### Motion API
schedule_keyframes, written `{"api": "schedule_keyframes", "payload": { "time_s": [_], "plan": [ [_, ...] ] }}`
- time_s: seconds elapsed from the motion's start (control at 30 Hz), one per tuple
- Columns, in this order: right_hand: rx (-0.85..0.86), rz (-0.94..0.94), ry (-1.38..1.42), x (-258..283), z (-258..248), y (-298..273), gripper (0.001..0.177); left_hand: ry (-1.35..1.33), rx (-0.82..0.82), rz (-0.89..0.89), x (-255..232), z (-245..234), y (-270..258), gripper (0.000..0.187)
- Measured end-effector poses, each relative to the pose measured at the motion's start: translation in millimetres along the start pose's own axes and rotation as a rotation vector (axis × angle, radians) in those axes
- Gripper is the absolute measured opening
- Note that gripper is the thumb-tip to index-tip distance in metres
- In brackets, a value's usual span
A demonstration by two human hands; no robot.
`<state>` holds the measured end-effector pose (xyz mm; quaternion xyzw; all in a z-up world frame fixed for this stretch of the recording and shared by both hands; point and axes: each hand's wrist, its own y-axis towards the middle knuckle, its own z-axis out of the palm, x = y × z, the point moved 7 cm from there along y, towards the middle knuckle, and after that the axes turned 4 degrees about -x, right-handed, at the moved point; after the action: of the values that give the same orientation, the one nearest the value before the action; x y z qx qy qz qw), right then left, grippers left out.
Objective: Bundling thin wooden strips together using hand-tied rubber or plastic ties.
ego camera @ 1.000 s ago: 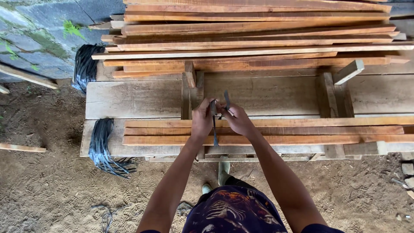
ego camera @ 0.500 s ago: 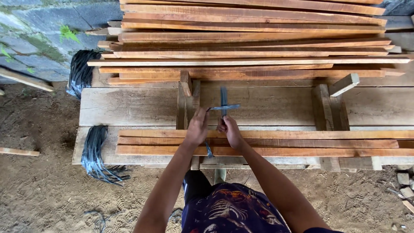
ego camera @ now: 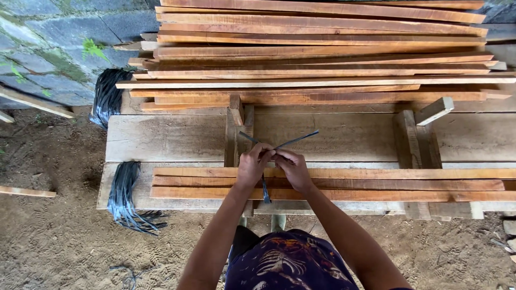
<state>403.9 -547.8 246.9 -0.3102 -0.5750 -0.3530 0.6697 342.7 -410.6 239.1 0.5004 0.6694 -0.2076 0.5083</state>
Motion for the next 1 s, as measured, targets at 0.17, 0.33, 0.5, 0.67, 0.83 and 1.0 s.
{"api": "schedule_keyframes", "payload": {
  "time_s": [0.17,0.33,0.5,0.67,0.83,1.0],
  "plan": [
    [-0.016,-0.001,0.060,-16.1,-4.2,1.8,0.020,0.022,0.002,-0.019,-15.6,-4.8,-4.3,0.009],
    [-0.050,0.011,0.109,-43.8,-13.7,9.9,0.016,-0.019,0.027,-0.024,-23.3,-4.4,-1.0,0.007],
    [-0.202,0.167,0.378,-67.5,-26.2,15.8,0.015,-0.086,0.128,0.074,-55.2,-3.6,-1.1,0.023],
    [-0.264,0.217,0.479,-69.0,-28.3,21.8,0.013,-0.081,0.145,0.034,-31.9,5.0,-5.3,0.021],
    [-0.180,0.181,0.391,-53.0,-21.4,15.8,0.019,-0.018,0.100,0.017,-20.9,1.0,-0.6,0.015],
    [-0.220,0.189,0.487,-73.1,-29.9,16.6,0.022,-0.059,0.166,-0.032,-18.1,7.3,-2.5,0.013]
  ]
}}
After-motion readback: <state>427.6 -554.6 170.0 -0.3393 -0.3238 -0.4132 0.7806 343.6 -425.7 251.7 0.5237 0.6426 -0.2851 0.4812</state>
